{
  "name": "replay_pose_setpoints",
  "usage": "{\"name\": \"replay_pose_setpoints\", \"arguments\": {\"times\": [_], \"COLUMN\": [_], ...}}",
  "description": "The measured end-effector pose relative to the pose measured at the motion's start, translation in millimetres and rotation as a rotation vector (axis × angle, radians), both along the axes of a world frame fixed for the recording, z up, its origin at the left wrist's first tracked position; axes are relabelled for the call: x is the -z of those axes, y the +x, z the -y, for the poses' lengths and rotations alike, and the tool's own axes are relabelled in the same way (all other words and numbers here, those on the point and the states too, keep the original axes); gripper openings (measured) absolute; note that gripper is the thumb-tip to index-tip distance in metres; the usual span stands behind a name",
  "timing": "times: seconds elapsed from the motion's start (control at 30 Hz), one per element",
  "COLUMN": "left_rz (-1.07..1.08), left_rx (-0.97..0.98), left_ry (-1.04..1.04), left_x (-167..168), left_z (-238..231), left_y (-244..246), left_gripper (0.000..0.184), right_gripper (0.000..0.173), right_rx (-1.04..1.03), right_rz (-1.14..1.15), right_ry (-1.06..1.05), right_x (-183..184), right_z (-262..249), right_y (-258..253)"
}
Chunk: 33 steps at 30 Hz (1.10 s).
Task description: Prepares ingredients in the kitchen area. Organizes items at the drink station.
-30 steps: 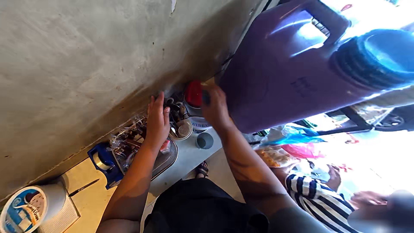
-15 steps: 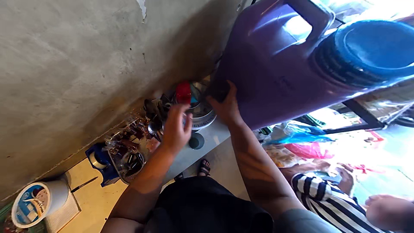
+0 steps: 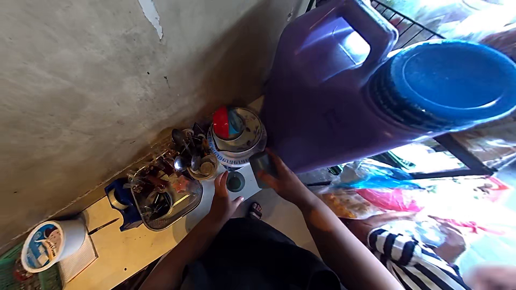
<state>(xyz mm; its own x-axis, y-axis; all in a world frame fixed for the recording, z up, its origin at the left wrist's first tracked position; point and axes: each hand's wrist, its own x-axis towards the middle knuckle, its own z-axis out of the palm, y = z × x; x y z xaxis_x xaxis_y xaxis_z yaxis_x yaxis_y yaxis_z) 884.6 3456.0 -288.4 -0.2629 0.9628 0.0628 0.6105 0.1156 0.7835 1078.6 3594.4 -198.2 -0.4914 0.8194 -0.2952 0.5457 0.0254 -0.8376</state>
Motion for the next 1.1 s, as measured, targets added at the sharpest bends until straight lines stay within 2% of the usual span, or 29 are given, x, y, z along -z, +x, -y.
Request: {"name": "replay_pose_setpoints", "arguments": {"times": [0.07, 0.1, 0.17, 0.23, 0.3, 0.4, 0.5, 0.57, 0.7, 0.8, 0.9, 0.93, 1.03, 1.1], "left_rz": [0.03, 0.042, 0.066, 0.111, 0.111, 0.121, 0.111, 0.047, 0.011, 0.064, 0.068, 0.051, 0.03, 0.0], "left_rx": [-0.032, -0.06, -0.107, -0.099, -0.022, 0.116, 0.23, 0.304, 0.394, 0.375, 0.281, 0.249, 0.062, -0.136], "left_ry": [0.01, 0.017, 0.044, 0.064, 0.074, 0.015, -0.092, -0.102, -0.09, -0.074, 0.013, 0.022, 0.013, 0.074], "left_x": [11.2, 14.4, 15.8, 11.1, 1.3, -7.5, -19.2, -23.5, -13.1, -1.6, -5.8, -13.3, -49.6, -72.4], "left_z": [-10.0, -12.5, -13.7, -10.2, -11.1, -26.5, -61.0, -85.4, -120.1, -126.8, -119.8, -115.7, -111.8, -121.6], "left_y": [4.8, 7.5, 10.9, 13.5, 17.0, 27.7, 44.6, 57.5, 77.8, 84.4, 82.7, 78.9, 56.6, 34.4], "left_gripper": [0.1, 0.098, 0.096, 0.096, 0.095, 0.095, 0.093, 0.09, 0.087, 0.087, 0.089, 0.086, 0.061, 0.054], "right_gripper": [0.095, 0.096, 0.087, 0.07, 0.058, 0.06, 0.058, 0.055, 0.055, 0.055, 0.051, 0.056, 0.091, 0.093], "right_rx": [0.019, 0.048, 0.188, 0.402, 0.613, 0.823, 0.983, 1.018, 1.047, 0.93, 0.678, 0.577, 0.358, 0.288], "right_rz": [0.07, 0.071, -0.037, -0.227, -0.414, -0.548, -0.66, -0.714, -0.651, -0.554, -0.553, -0.582, -0.63, -0.595], "right_ry": [-0.04, -0.129, -0.413, -0.675, -0.852, -0.986, -1.052, -1.045, -1.062, -1.032, -0.77, -0.636, -0.25, -0.087], "right_x": [6.5, 7.4, 12.2, 23.6, 31.9, 34.2, 39.8, 44.3, 43.4, 26.9, 0.5, -6.5, -17.8, -20.2], "right_z": [-0.9, -0.8, -1.2, 0.3, 1.3, 7.0, 18.9, 30.6, 48.6, 58.0, 57.6, 52.4, 19.0, -5.3], "right_y": [7.6, 10.5, 14.5, 20.1, 26.9, 40.6, 56.7, 67.7, 82.0, 82.9, 73.5, 68.1, 39.4, 8.9]}}
